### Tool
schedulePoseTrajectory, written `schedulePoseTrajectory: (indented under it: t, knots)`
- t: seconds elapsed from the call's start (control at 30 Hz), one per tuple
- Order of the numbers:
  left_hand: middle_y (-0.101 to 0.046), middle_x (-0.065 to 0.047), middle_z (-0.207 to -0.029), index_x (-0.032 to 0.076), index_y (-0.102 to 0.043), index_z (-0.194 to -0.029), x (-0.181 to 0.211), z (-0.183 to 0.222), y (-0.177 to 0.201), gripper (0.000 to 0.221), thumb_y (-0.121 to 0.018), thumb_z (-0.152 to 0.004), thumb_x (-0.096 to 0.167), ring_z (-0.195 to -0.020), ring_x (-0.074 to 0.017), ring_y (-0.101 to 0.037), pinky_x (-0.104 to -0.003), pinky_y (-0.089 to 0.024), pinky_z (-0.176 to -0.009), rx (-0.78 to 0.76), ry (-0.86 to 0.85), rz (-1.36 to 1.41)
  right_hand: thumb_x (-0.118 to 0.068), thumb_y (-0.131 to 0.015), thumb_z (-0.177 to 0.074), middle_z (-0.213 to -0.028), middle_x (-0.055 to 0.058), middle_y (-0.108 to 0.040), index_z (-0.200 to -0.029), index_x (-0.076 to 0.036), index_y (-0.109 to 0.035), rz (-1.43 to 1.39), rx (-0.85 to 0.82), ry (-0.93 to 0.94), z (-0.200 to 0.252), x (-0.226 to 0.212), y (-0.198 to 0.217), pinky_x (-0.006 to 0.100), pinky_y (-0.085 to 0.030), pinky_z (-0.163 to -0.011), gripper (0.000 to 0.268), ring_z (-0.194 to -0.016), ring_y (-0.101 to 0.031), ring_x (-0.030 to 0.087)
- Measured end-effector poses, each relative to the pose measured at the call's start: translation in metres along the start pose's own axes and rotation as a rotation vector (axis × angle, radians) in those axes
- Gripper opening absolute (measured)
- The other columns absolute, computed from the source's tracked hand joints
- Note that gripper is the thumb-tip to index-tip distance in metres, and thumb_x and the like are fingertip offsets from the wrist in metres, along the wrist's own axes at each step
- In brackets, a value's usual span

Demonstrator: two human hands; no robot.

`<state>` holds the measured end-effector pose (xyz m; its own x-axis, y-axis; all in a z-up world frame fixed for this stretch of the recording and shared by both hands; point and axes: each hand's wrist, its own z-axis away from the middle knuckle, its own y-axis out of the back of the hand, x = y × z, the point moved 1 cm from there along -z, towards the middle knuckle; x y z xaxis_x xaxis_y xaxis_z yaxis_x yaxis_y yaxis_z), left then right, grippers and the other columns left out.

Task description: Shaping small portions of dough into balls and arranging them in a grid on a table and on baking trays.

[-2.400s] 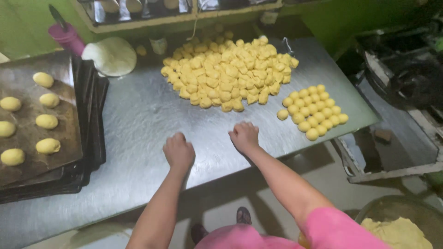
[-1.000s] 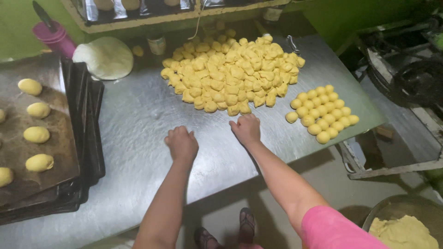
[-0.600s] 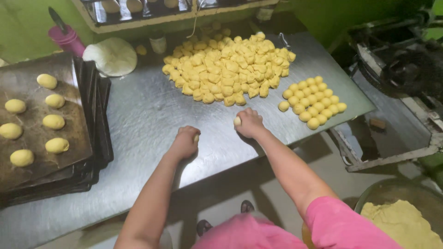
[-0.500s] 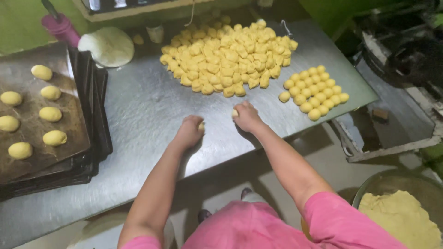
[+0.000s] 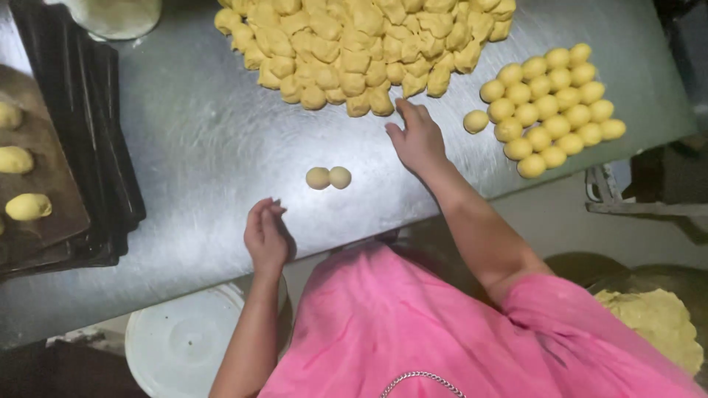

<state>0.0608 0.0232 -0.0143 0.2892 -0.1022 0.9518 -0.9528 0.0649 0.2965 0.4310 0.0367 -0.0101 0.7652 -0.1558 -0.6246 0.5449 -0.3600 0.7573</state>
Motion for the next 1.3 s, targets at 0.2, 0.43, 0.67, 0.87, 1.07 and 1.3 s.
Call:
schedulePoseTrajectory:
  t: [0.2, 0.43, 0.67, 0.87, 1.07, 1.3]
  knots:
    - [-0.069, -0.011, -0.075, -0.001, -0.064, -0.112, 0.026, 0.005, -0.013, 0.017, -0.049, -0.110, 0.003, -0.074, -0.0193, -0.070, -0.034, -0.059, -0.079, 0.188, 0.221, 0.194, -0.045, -0.081, -0.089, -0.106, 0.009, -0.056, -0.123, -0.015, -0.052, 0.040, -0.036, -0.043, -0.059, -0.001, -0.024, 0.052, -0.058, -0.077, 0.055, -0.087, -0.072, 0.037]
    - [-0.072, -0.011, -0.074, 0.006, -0.071, -0.097, 0.064, -0.068, -0.041, 0.013, -0.077, -0.094, 0.016, -0.072, -0.0258, -0.072, -0.037, -0.056, -0.071, -0.106, -0.032, -0.141, -0.010, -0.069, -0.082, -0.082, 0.014, -0.066, -0.110, 0.005, -0.056, -1.436, -0.530, -0.292, 0.015, 0.070, 0.050, 0.026, -0.053, -0.047, 0.034, -0.060, -0.068, 0.018]
    - [-0.067, -0.013, -0.100, 0.026, -0.044, -0.152, 0.110, -0.163, -0.132, 0.061, -0.067, -0.098, 0.043, -0.084, -0.0357, -0.075, -0.048, -0.061, -0.071, -0.801, -0.750, -0.979, -0.002, -0.059, -0.074, -0.082, 0.019, -0.061, -0.106, 0.005, -0.056, -1.505, -0.187, -0.355, 0.145, 0.045, 0.073, 0.031, -0.055, -0.050, 0.033, -0.065, -0.067, 0.027]
    - [-0.069, -0.005, -0.082, 0.012, -0.069, -0.104, 0.010, -0.196, -0.248, 0.021, -0.060, -0.095, 0.028, -0.072, -0.0313, -0.076, -0.043, -0.059, -0.061, -0.618, -0.896, -0.853, -0.009, -0.068, -0.078, -0.084, 0.013, -0.063, -0.110, 0.003, -0.056, -1.444, -0.089, -0.358, 0.154, -0.011, 0.055, 0.028, -0.054, -0.057, 0.036, -0.069, -0.066, 0.021]
    - [-0.062, -0.010, -0.082, 0.015, -0.063, -0.109, 0.168, -0.055, -0.046, 0.037, -0.049, -0.103, 0.049, -0.084, -0.0384, -0.067, -0.054, -0.052, -0.074, -0.841, -0.812, -0.373, -0.006, -0.069, -0.089, -0.078, 0.008, -0.058, -0.099, -0.007, -0.048, -1.024, -0.049, -0.251, 0.123, 0.028, 0.032, 0.026, -0.045, -0.055, 0.023, -0.065, -0.061, 0.018]
    - [-0.058, -0.020, -0.084, 0.007, -0.055, -0.082, 0.001, 0.013, 0.050, 0.020, -0.058, -0.089, 0.025, -0.072, -0.0502, -0.059, -0.066, -0.043, -0.065, -0.133, -0.184, -0.820, -0.035, -0.057, -0.081, -0.084, 0.008, -0.066, -0.081, -0.014, -0.061, 0.471, -0.154, 0.137, 0.098, -0.006, 0.046, 0.056, -0.042, -0.077, 0.021, -0.091, -0.059, 0.038]
